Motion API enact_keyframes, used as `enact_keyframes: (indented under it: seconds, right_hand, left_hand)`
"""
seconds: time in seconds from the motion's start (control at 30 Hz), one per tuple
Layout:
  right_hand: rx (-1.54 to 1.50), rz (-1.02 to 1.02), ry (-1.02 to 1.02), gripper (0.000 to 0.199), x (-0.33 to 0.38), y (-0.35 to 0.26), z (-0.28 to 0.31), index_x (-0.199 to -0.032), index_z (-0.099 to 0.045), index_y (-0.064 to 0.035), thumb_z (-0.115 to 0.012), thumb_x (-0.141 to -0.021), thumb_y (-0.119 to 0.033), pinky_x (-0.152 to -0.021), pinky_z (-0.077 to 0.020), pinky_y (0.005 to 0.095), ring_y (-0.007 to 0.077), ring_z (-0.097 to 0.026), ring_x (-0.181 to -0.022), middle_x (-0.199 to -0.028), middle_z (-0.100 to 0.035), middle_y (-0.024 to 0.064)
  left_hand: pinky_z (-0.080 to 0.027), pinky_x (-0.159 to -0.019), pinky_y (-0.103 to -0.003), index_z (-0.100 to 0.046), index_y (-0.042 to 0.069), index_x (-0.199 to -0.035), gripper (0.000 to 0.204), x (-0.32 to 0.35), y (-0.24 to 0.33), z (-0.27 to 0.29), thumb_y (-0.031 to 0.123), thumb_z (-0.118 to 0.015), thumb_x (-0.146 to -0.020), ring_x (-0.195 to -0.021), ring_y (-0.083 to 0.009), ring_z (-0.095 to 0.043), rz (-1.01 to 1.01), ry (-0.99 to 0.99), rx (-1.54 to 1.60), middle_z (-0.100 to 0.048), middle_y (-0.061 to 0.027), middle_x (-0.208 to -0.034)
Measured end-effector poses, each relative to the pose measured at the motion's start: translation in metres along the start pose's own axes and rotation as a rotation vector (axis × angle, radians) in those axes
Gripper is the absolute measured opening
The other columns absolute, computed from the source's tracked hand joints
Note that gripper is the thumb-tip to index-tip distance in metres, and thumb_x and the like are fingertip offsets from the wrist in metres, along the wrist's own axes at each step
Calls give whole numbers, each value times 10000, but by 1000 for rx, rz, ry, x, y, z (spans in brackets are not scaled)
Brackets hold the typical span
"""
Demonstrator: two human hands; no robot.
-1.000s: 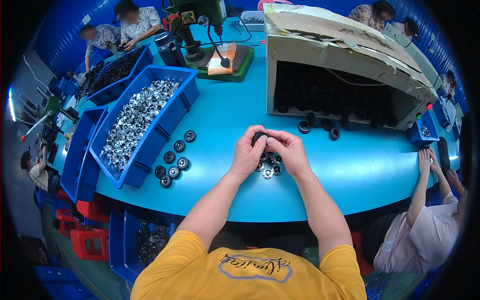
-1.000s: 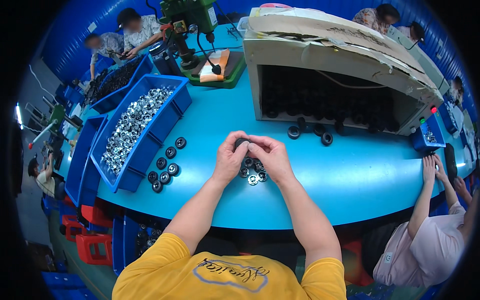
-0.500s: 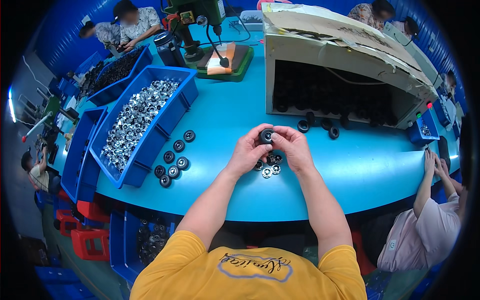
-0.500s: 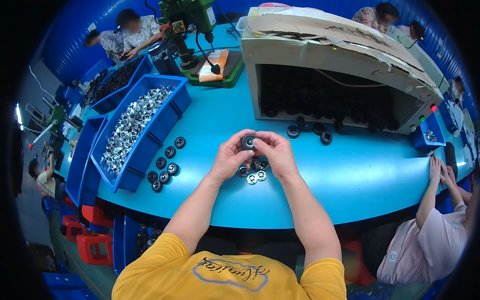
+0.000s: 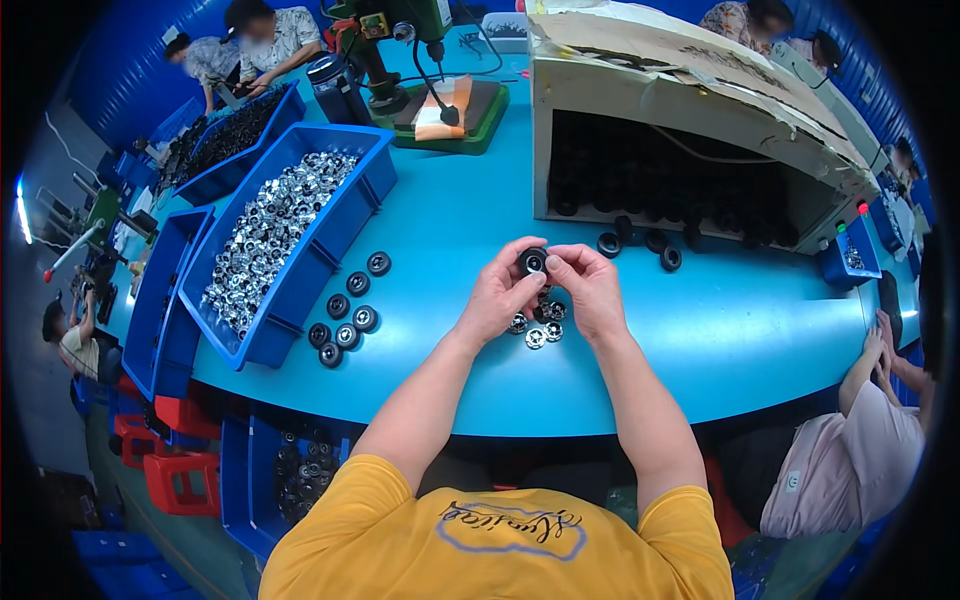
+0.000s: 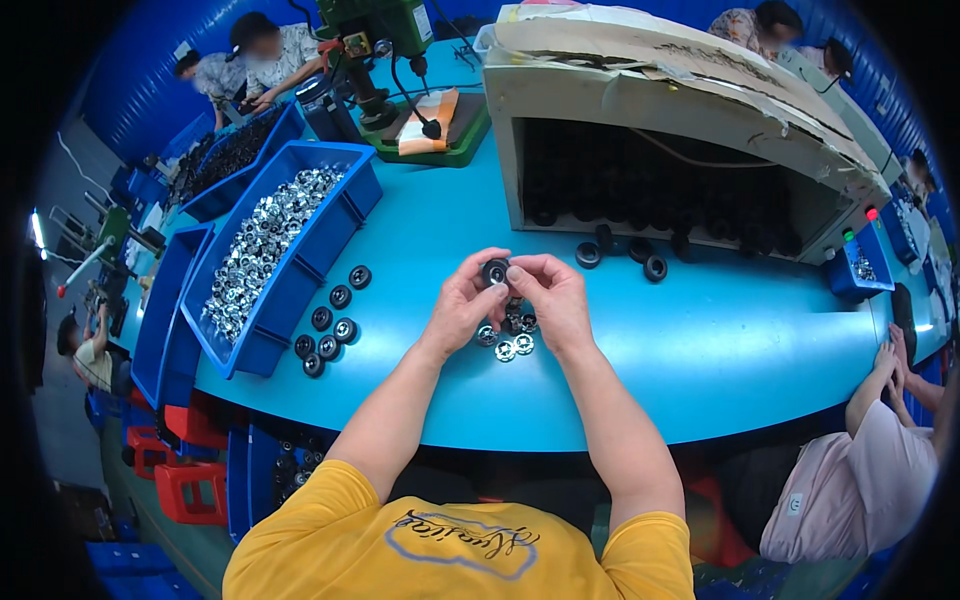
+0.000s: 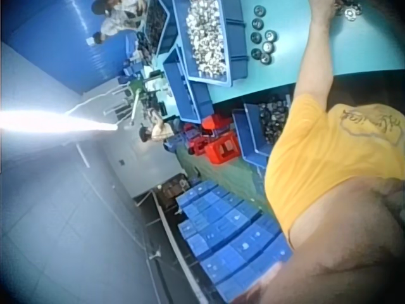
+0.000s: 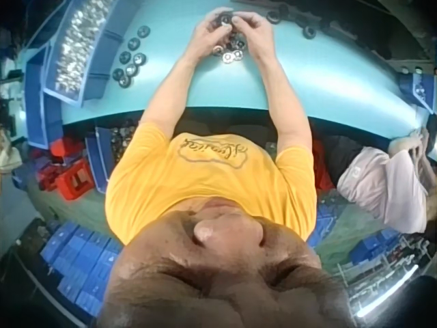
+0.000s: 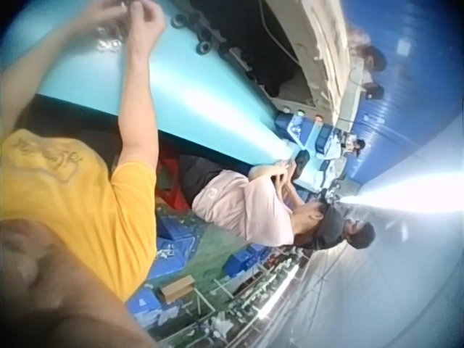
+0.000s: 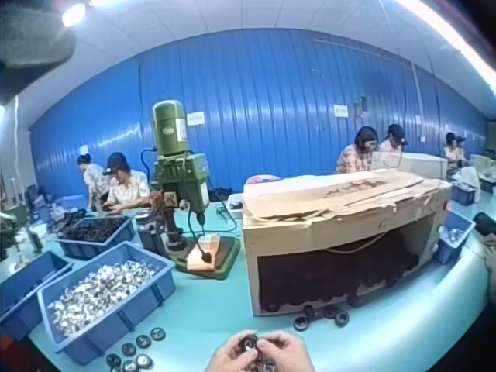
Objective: The recorder is assembling small plastic wheels by manually inserting metal bearings into the center of black plastic hubs.
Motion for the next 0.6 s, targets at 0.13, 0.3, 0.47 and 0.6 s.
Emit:
enact_keyframes:
  seconds: [0.13,0.3,0.47,0.6]
  right_hand:
    - [48,19,4,169,-1,4,2,-1106,-755,19,-793,-964,-66,-839,-600,298,149,-731,-896,-1007,-779,89]
    - [117,31,24,165,2,13,0,-1104,-756,18,-790,-967,-67,-854,-604,299,141,-728,-909,-1015,-776,89]
    - [-26,-16,11,182,-1,7,-1,-1140,-730,18,-742,-1013,-112,-866,-615,319,160,-736,-922,-1050,-767,95]
    - [-86,-89,-37,221,-3,10,4,-1180,-709,22,-711,-1041,-149,-866,-620,328,170,-744,-938,-1070,-761,99]
  left_hand:
    - [-473,-534,-225,-597,79,-1410,456,1,6,0,34,-714,-971,-648,-61,-567,35,52,12,-688,-34,-949]
    - [-435,-521,-205,-631,73,-1380,444,2,-1,1,40,-746,-952,-636,-38,-545,13,114,88,-699,-15,-963]
    - [-458,-562,-196,-599,90,-1477,554,3,9,3,79,-783,-955,-751,-43,-594,-16,1,64,-693,10,-1029]
    - [-514,-637,-225,-601,93,-1482,564,3,9,2,89,-797,-953,-873,-81,-647,-73,-18,-12,-689,14,-1077]
Point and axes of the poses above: each hand's wrist, its own x-axis away from the middle knuckle, its own z-axis out of the back of the hand, y = z × x, the point moved 3 cm from there along -x, towards the middle knuckle
